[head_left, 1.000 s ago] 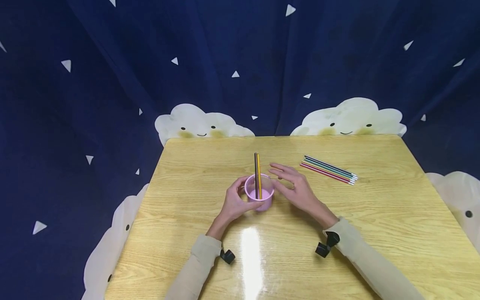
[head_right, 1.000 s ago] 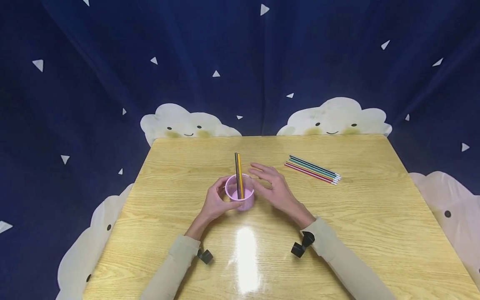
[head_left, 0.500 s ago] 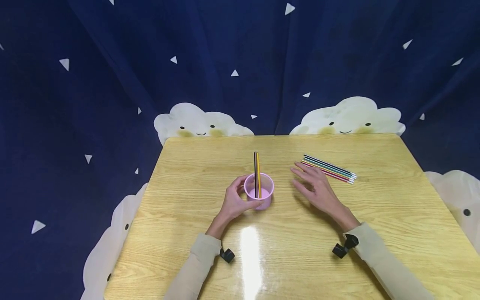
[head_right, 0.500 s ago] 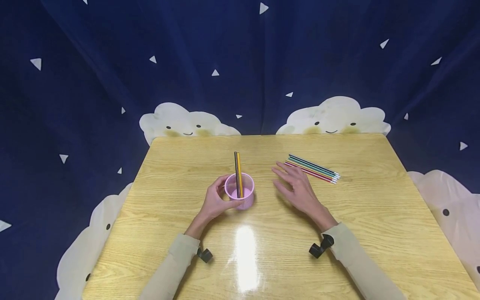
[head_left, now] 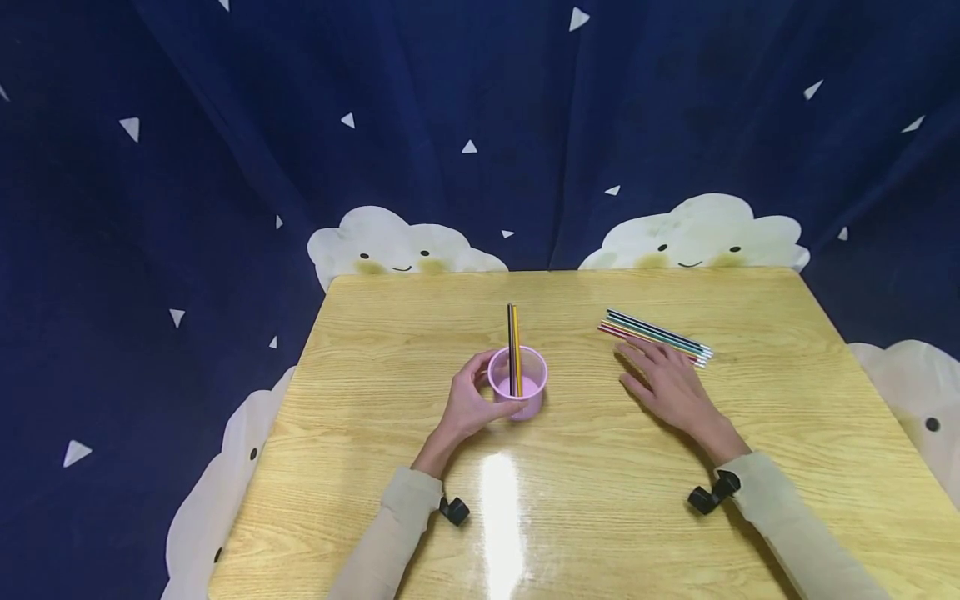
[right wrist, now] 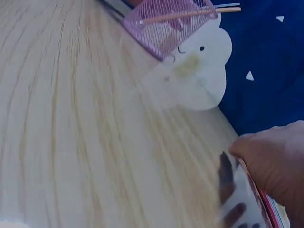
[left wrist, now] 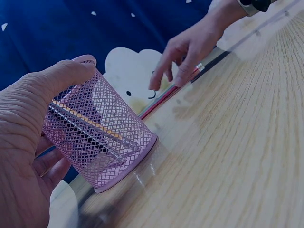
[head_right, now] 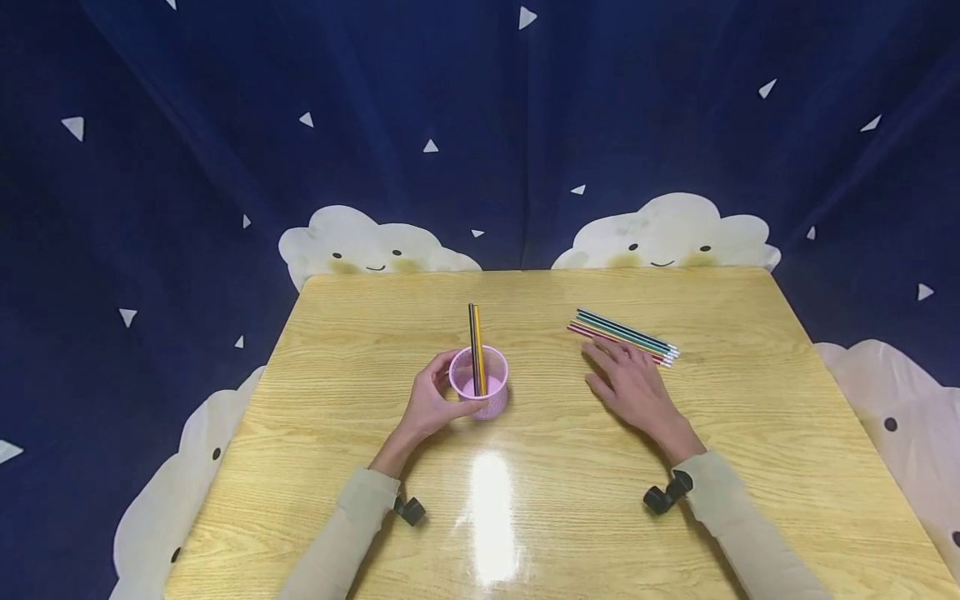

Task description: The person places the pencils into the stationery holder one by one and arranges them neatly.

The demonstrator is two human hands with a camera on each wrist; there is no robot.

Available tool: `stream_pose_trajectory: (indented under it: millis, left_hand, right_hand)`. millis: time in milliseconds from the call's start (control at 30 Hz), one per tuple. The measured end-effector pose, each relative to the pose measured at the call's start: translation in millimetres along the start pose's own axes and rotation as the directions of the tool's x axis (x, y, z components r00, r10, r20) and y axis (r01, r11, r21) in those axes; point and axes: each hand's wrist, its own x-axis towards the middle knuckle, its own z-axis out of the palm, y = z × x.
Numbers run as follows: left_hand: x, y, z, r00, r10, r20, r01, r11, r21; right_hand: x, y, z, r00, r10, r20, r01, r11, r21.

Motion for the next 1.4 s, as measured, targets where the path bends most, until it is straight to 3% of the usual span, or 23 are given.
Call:
stream_pose_trajectory:
  millis: [200,467,733,867,1000,1200,1400]
  left_hand:
    - [0.1,0.4,0.4,1.000,0.010,0.000,-0.010,1.000,0.011]
    - [-0.7,4.5,1.8,1.000,0.016,-0.007,-0.016,1.000,-0.004]
    - [-5.0,35.7,1.3,0.999,0.030,0.010,-0.030,0.999,-0.023]
    - [-6.1,40.3,1.3,0.999,0.035,0.004,-0.035,0.999,-0.020]
    - [-5.0,34.1,0.8,1.000,0.022,0.010,-0.022,1.000,-0.015]
    - [-1.3,4.0,1.2,1.000,-0.004,-0.002,0.003,1.000,-0.005]
    - [-0.3,1.6,0.9,1.000,0.011,-0.003,-0.011,1.000,-0.015]
  right_hand:
    - [-5.3,11.8,-2.3,0.995,0.065,0.070,-0.061,0.997,-0.051]
    - [-6.7,22.2,-1.6,0.994,0.061,0.085,-0.052,0.993,-0.109]
    - [-6.0,25.6,0.0,0.999,0.010,0.051,-0.004,0.991,-0.131]
    - [-5.8,27.0,0.8,0.998,0.003,0.058,0.005,0.992,-0.125]
    - [-5.3,28.5,-0.2,0.997,0.003,0.078,0.006,0.994,-0.113]
    - [-3.3,31.4,-2.2,0.993,-0.010,0.116,0.023,0.994,-0.109]
    - [-1.7,31.3,-4.8,0.990,-0.037,0.139,0.050,0.994,-0.098]
